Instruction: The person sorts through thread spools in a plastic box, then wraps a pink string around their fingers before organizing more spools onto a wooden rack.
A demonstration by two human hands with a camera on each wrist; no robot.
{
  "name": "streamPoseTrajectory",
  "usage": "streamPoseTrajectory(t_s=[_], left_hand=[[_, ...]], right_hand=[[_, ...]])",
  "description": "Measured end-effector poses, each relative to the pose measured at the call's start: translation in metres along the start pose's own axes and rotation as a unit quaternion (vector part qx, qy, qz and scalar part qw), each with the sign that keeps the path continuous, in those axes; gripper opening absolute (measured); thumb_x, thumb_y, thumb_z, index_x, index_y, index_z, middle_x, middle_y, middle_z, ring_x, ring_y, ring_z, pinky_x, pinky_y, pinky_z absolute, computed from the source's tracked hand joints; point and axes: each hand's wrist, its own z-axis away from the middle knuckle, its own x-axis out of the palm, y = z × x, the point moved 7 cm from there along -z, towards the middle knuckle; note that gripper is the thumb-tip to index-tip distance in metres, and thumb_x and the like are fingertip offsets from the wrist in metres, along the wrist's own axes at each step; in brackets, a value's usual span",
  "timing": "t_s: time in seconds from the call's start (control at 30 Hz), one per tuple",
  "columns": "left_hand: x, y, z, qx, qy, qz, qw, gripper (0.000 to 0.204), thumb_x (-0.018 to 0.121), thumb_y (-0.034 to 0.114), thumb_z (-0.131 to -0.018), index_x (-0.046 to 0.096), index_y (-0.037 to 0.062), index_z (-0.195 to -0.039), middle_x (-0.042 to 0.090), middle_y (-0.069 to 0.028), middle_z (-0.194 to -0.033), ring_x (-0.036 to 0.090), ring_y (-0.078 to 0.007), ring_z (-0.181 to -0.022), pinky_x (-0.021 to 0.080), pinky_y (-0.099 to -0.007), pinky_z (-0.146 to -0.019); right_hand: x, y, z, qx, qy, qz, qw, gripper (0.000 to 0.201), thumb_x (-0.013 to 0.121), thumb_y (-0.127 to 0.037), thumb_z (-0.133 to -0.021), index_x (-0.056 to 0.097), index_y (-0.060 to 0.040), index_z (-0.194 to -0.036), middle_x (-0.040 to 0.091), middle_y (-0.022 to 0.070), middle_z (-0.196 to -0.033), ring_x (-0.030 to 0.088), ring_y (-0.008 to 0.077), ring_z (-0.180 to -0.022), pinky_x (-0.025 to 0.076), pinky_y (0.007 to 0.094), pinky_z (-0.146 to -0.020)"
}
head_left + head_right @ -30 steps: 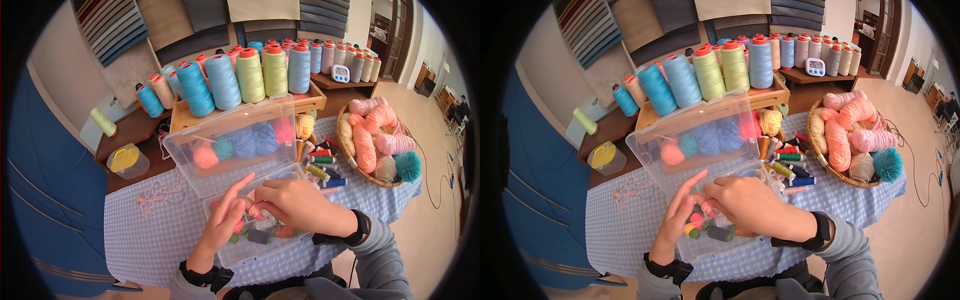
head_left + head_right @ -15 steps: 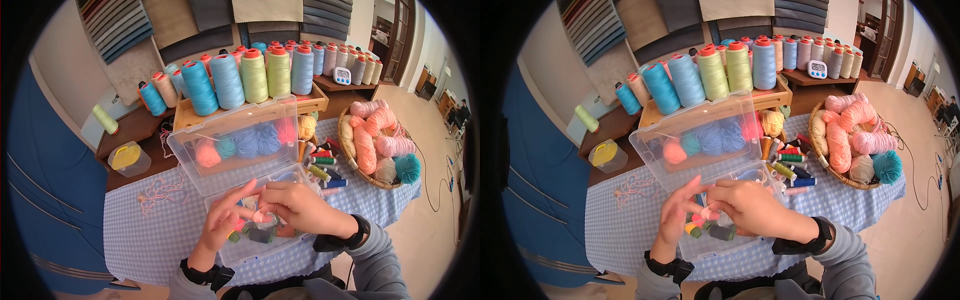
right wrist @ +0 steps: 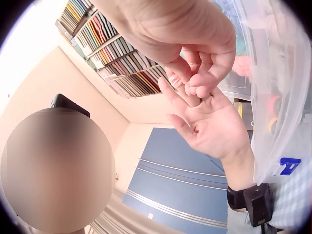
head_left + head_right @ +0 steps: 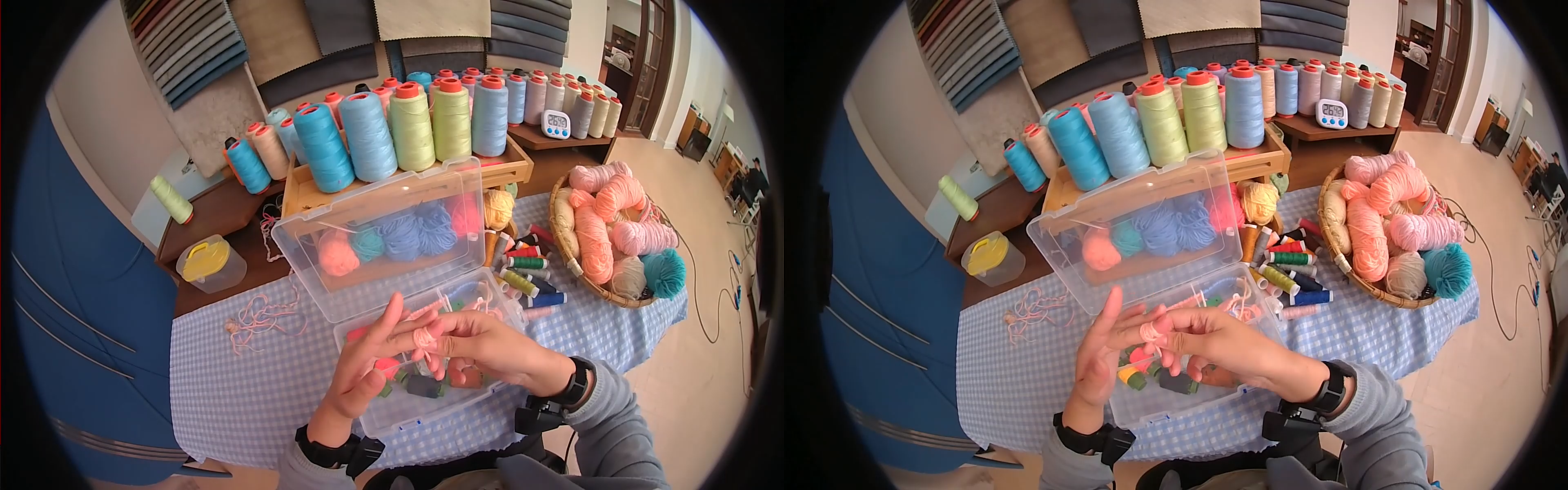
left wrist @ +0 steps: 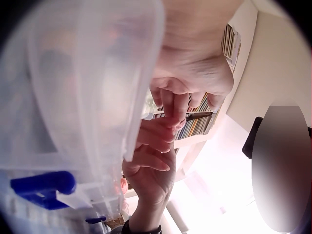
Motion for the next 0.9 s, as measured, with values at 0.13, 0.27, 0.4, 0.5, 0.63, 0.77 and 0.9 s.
streamPoseTrajectory(t_s=[0.13, 0.27, 0.4, 0.5, 0.63, 0.77, 0.9], left_hand=[[0.000, -0.001, 0.000, 0.008, -0.004, -0.004, 1.000, 0.070, 0.036, 0.042, -0.090, 0.011, -0.0025, -0.137, 0.052, -0.0194, -0.119, 0.041, -0.0324, -0.121, 0.028, -0.0402, -0.101], [-0.001, -0.002, -0.001, 0.012, -0.006, -0.020, 1.000, 0.064, 0.037, 0.034, -0.091, 0.013, -0.0032, -0.137, 0.052, -0.0197, -0.120, 0.043, -0.0318, -0.119, 0.029, -0.0397, -0.100], [0.000, 0.001, -0.002, -0.010, -0.016, -0.066, 0.998, 0.060, 0.039, 0.027, -0.091, 0.014, -0.0039, -0.137, 0.051, -0.0205, -0.120, 0.043, -0.0304, -0.119, 0.029, -0.0392, -0.100], [0.001, -0.001, -0.003, -0.025, -0.019, -0.048, 0.998, 0.064, 0.040, 0.029, -0.091, 0.012, -0.0037, -0.137, 0.047, -0.0206, -0.124, 0.041, -0.0296, -0.121, 0.027, -0.0387, -0.101], [0.008, -0.010, -0.001, -0.069, -0.009, 0.148, 0.987, 0.074, 0.041, 0.036, -0.090, 0.000, -0.0019, -0.138, 0.035, -0.0195, -0.135, 0.028, -0.0300, -0.129, 0.015, -0.0401, -0.106], [0.013, -0.010, -0.003, -0.084, -0.007, 0.242, 0.967, 0.080, 0.041, 0.042, -0.089, -0.006, -0.0003, -0.138, 0.030, -0.0204, -0.138, 0.017, -0.0304, -0.133, 0.008, -0.0428, -0.107], [0.016, -0.009, -0.003, -0.102, -0.020, 0.279, 0.955, 0.085, 0.041, 0.049, -0.086, -0.008, 0.0027, -0.138, 0.023, -0.0219, -0.140, 0.013, -0.0298, -0.134, 0.005, -0.0446, -0.107]], right_hand=[[0.002, 0.000, 0.001, 0.009, -0.010, -0.025, 1.000, 0.025, 0.055, -0.029, -0.087, 0.060, -0.0068, -0.097, 0.057, -0.0017, -0.074, 0.054, 0.0053, -0.065, 0.039, 0.0169, -0.050], [0.002, -0.003, 0.006, 0.022, 0.004, -0.025, 0.999, 0.025, 0.056, -0.029, -0.086, 0.061, -0.0068, -0.097, 0.057, -0.0020, -0.073, 0.054, 0.0051, -0.064, 0.039, 0.0169, -0.050], [-0.004, -0.005, 0.005, -0.048, 0.051, 0.037, 0.997, 0.019, 0.059, -0.023, -0.085, 0.061, -0.0061, -0.093, 0.058, -0.0023, -0.070, 0.053, 0.0047, -0.060, 0.037, 0.0169, -0.048], [-0.008, -0.015, 0.008, -0.129, 0.125, 0.151, 0.972, 0.013, 0.061, -0.016, -0.082, 0.061, -0.0044, -0.088, 0.058, -0.0018, -0.069, 0.052, 0.0055, -0.055, 0.037, 0.0187, -0.045], [-0.003, -0.044, 0.024, -0.299, 0.228, 0.380, 0.845, 0.012, 0.066, -0.011, -0.076, 0.060, -0.0026, -0.081, 0.057, 0.0019, -0.066, 0.053, 0.0095, -0.051, 0.039, 0.0220, -0.043], [0.004, -0.055, 0.031, -0.347, 0.254, 0.397, 0.811, 0.013, 0.068, -0.009, -0.073, 0.059, -0.0035, -0.079, 0.056, 0.0047, -0.066, 0.055, 0.0129, -0.052, 0.042, 0.0233, -0.044], [0.010, -0.061, 0.037, -0.422, 0.267, 0.424, 0.755, 0.013, 0.068, -0.007, -0.071, 0.057, -0.0045, -0.078, 0.056, 0.0048, -0.069, 0.057, 0.0172, -0.054, 0.043, 0.0257, -0.045]])
